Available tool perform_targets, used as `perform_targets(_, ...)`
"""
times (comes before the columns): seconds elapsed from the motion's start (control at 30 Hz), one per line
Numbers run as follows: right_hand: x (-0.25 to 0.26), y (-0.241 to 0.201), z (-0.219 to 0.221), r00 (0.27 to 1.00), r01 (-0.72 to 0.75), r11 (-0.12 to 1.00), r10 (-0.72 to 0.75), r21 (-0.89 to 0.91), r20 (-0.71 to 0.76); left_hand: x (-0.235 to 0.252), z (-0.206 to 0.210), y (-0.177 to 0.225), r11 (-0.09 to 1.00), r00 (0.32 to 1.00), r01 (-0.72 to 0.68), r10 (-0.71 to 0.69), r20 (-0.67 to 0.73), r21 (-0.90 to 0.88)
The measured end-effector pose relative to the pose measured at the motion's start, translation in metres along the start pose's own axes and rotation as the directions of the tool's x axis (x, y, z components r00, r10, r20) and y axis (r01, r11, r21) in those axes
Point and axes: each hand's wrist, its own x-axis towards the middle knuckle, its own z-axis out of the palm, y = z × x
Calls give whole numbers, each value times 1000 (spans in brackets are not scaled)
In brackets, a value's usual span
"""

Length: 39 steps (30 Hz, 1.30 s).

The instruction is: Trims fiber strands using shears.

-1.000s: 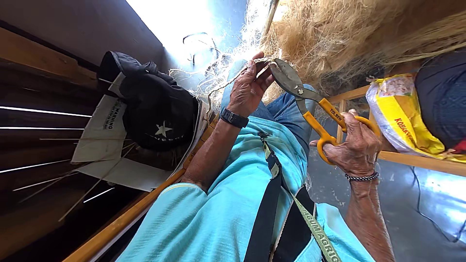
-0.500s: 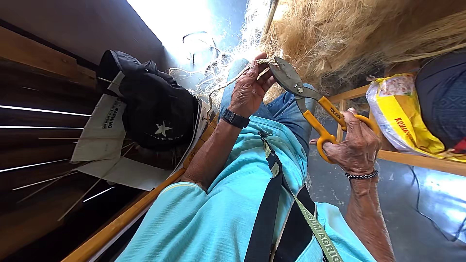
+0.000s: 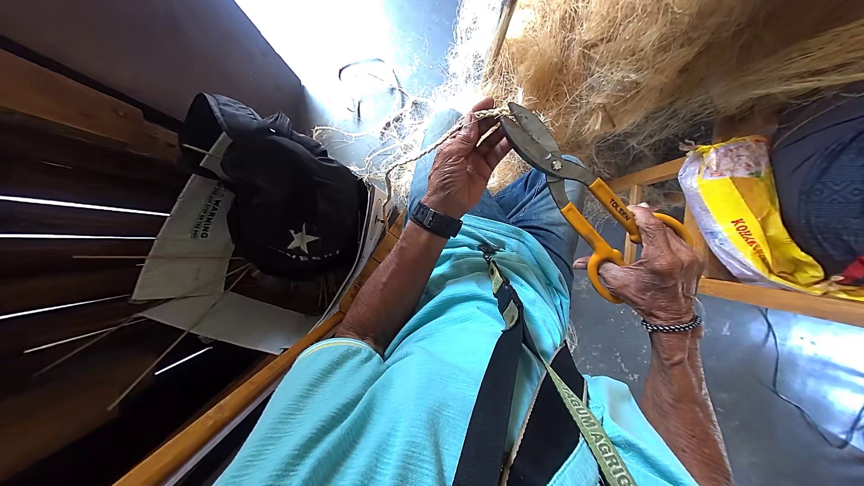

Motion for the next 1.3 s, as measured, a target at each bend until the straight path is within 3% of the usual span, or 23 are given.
perform_targets(0.47,-2,3,-7,996,-30,999,28,21,82,-1,-4,1,999,999,-15,13,51,47)
perform_targets(0.57,-6,4,-6,988,-94,989,79,110,133,-2,-6,1,999,999,18,-20,47,45)
perform_targets(0.77,-12,4,4,979,-196,838,136,510,153,-1,-9,4,999,999,23,-25,41,40)
perform_targets(0.97,-10,7,-4,981,-167,844,92,510,169,0,-11,4,998,1000,23,-23,5,54)
perform_targets(1.2,-9,-2,5,962,-273,638,174,720,210,0,-10,5,1000,1000,15,-15,3,11)
perform_targets(1.3,5,-10,11,972,-236,582,160,778,175,-9,-4,6,990,998,40,-46,40,138)
